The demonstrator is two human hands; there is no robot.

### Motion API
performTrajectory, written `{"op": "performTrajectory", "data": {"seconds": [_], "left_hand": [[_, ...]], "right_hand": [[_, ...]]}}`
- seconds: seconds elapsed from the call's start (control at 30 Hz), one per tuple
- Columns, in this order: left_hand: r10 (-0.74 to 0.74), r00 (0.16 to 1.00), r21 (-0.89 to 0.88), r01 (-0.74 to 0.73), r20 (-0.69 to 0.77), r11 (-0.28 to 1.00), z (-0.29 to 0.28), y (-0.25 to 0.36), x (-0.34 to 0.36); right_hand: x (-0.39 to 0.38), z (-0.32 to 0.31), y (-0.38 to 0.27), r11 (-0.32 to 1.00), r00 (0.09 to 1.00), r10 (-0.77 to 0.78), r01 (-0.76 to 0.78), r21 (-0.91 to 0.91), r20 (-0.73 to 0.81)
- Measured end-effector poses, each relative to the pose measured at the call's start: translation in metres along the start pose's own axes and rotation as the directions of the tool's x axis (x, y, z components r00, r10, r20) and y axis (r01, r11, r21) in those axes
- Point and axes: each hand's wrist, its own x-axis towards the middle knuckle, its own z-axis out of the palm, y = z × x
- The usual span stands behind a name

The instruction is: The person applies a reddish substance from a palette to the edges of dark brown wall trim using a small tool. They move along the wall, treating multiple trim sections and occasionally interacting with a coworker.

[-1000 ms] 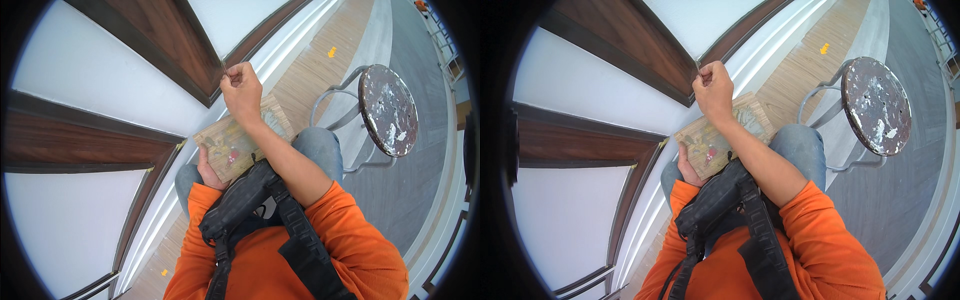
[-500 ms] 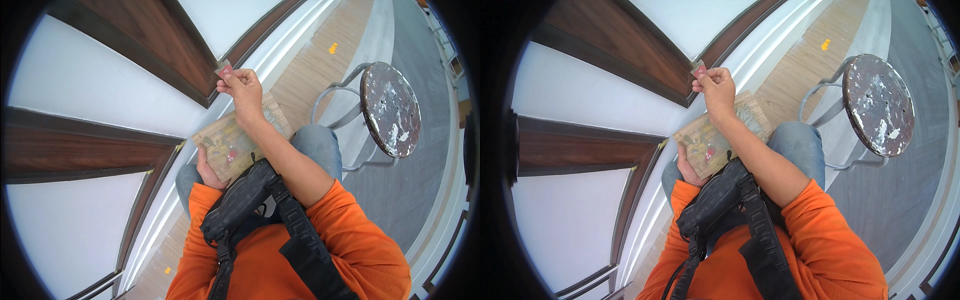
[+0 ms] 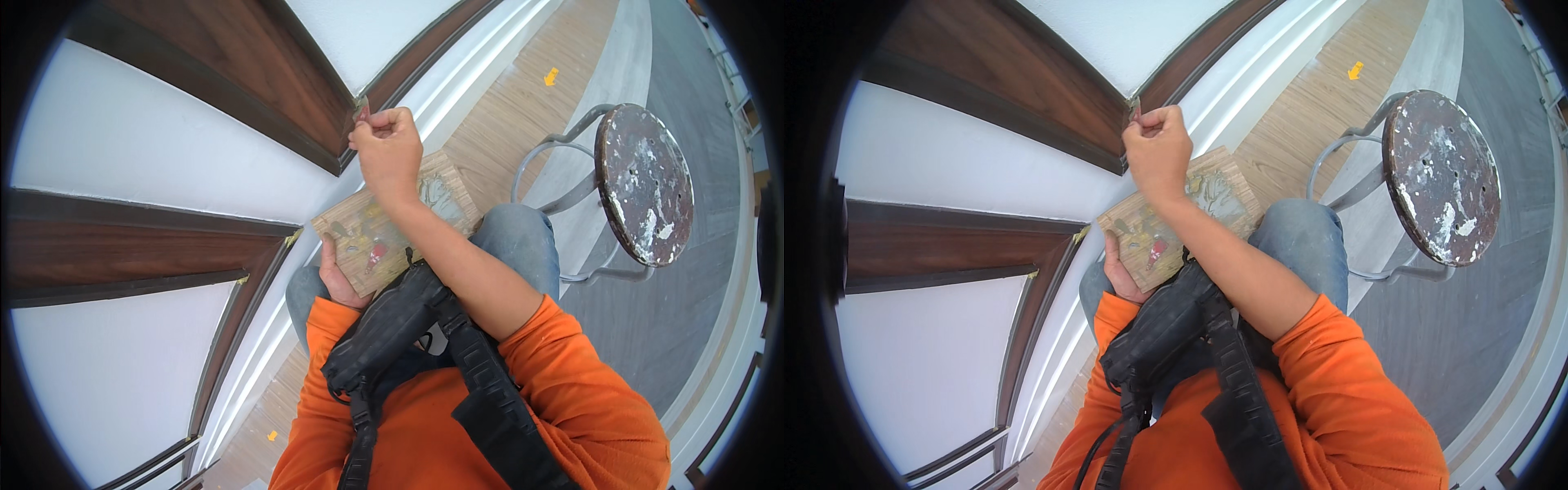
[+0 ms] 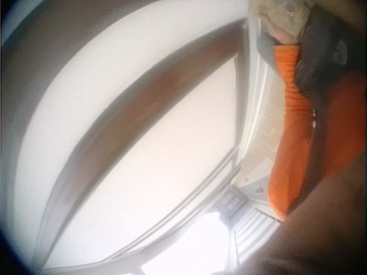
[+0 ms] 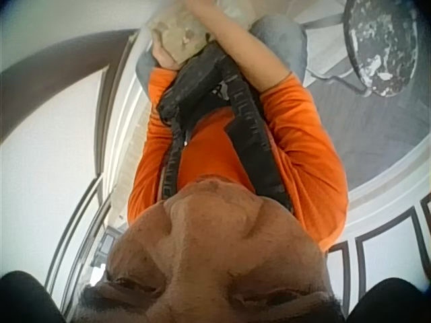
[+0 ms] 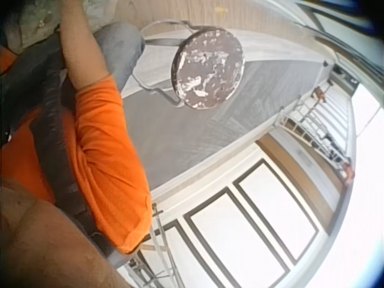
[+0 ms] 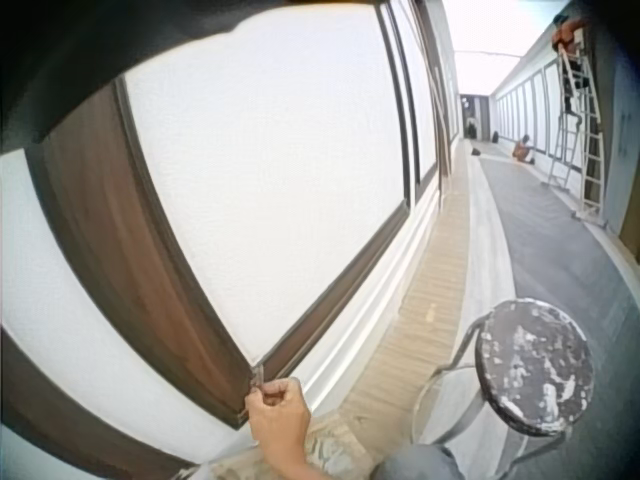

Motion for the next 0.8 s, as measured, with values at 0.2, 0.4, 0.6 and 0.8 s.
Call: {"op": "performTrajectory", "data": {"seconds": [0.2,0.4,0.6,0.8], "left_hand": [[-0.003,1.0,-0.008,0.003,0.006,1.0,0.004,0.001,-0.001],[-0.006,1.0,-0.036,0.007,0.024,0.999,0.004,0.002,0.001],[-0.005,1.0,-0.052,0.006,0.031,0.999,0.001,-0.001,0.002],[0.005,1.0,-0.016,-0.005,0.017,1.0,0.001,-0.001,0.002]], "right_hand": [[-0.005,-0.009,-0.008,0.996,1.0,-0.023,0.022,-0.089,-0.013],[-0.01,-0.012,-0.023,0.988,0.989,-0.102,0.113,-0.101,0.109],[0.013,-0.024,-0.013,0.952,0.96,-0.277,0.281,-0.119,0.046],[0.014,-0.022,-0.014,0.946,0.955,-0.28,0.292,-0.138,0.1]]}}
